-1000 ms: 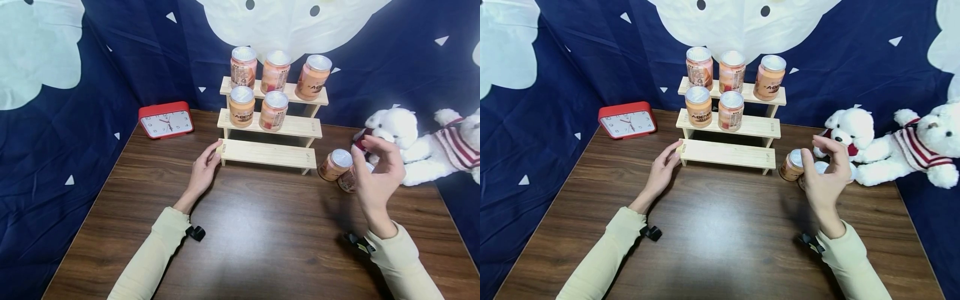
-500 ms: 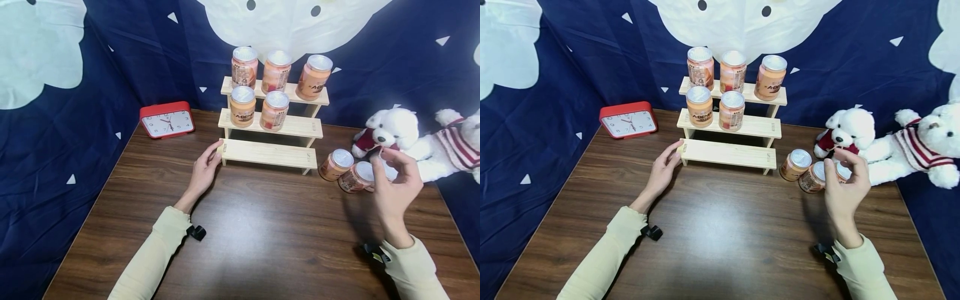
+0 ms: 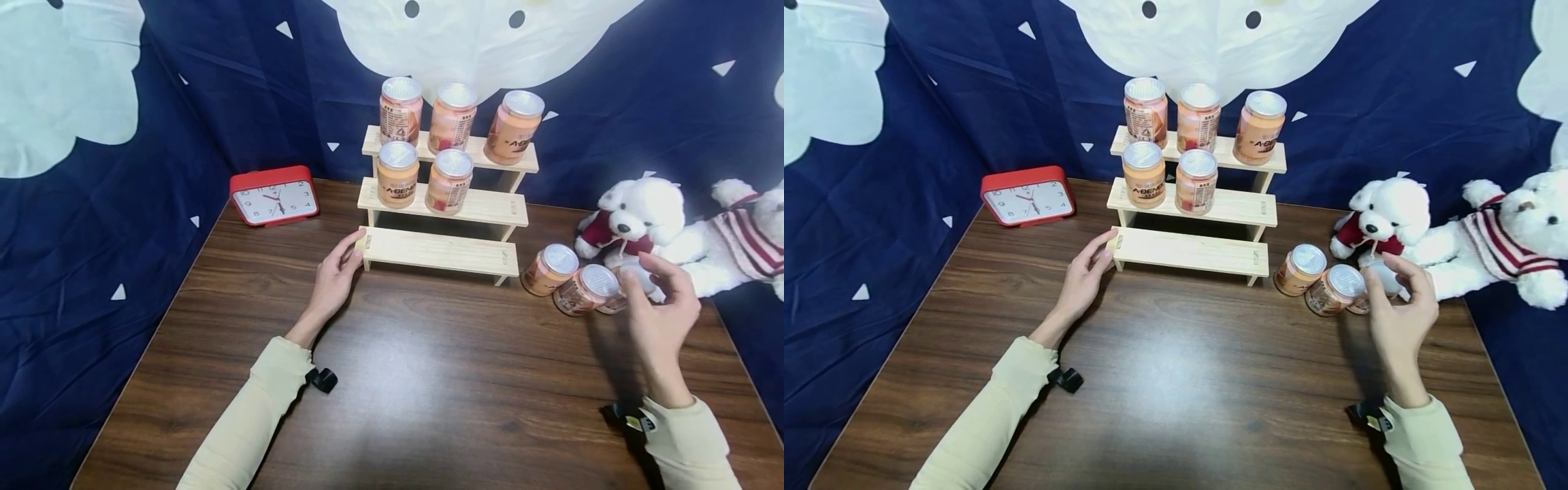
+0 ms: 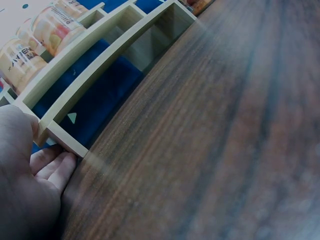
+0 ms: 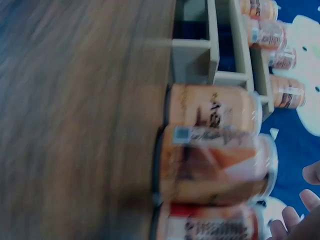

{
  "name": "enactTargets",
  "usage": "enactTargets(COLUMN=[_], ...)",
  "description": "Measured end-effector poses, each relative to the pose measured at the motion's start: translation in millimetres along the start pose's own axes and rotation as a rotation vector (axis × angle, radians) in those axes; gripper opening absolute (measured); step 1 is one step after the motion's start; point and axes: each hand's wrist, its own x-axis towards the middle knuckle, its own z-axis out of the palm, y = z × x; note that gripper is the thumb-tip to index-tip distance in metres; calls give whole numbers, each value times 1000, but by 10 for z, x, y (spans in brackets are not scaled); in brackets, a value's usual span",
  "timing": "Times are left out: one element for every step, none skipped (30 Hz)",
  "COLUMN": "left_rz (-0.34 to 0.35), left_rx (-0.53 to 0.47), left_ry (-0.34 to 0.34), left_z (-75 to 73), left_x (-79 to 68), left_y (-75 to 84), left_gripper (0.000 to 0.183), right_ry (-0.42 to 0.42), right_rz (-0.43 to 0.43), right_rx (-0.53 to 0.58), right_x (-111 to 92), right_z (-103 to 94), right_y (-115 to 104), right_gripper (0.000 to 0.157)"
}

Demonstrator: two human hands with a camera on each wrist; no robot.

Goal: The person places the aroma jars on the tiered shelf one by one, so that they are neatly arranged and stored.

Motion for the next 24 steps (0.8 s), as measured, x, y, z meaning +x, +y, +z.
enactTargets(left_rz=[2,3,-3,-15,-16,-18,-22,-22,-22,-16,-12,-14,-18,-21,-24,-29,-32,-35,-36,-37,-36,-37,-37,-36], left_rx=[-1,-2,-9,0,1,-4,-7,-10,-13,-8,-5,-5,-7,-10,-3,2,3,3,-1,-2,0,-4,-5,-5], left_ry=[-1,-2,-5,-3,-6,-8,-10,-13,-15,-15,-15,-13,-12,-12,-8,-6,-5,-6,-7,-8,-10,-13,-14,-14], left_z=[3,4,4,5,3,1,-3,-7,-11,-15,-17,-18,-20,-20,-18,-18,-19,-20,-21,-21,-22,-25,-25,-25], left_x=[2,4,8,42,51,58,65,70,73,74,76,75,74,73,68,67,67,67,68,69,71,76,78,78], left_y=[-7,-16,-34,-116,-148,-167,-195,-217,-232,-240,-250,-250,-250,-244,-221,-215,-210,-206,-204,-205,-207,-229,-233,-234], left_gripper=[43,43,42,43,43,43,43,43,43,43,43,42,42,42,42,41,41,41,41,41,41,41,41,41], right_ry=[0,-2,-4,-6,-8,-14,-22,-30,-36,-45,-55,-65,-74,-78,-82,-88,-93,-97,-101,-105,-111,-115,-118,-123], right_rz=[2,4,4,3,2,3,6,12,19,25,34,44,53,63,71,75,82,89,93,97,100,103,107,107], right_rx=[-22,-46,-67,-92,-114,-134,-151,-164,-177,-189,-200,-208,-215,-217,-216,-219,-221,-219,-218,-216,-216,-215,-207,-197], right_x=[-3,-8,-12,-17,-18,-19,-16,-10,-1,9,21,31,43,52,62,72,79,85,89,91,93,92,91,92], right_z=[-14,-27,-40,-53,-65,-78,-90,-102,-113,-128,-143,-160,-178,-191,-205,-221,-233,-243,-250,-256,-266,-274,-279,-284], right_y=[6,9,14,22,31,43,63,90,132,184,243,312,384,445,505,550,588,617,638,653,672,685,699,705], right_gripper=[31,32,33,35,35,36,36,37,37,38,39,39,40,41,41,40,40,39,38,37,36,35,35,35])
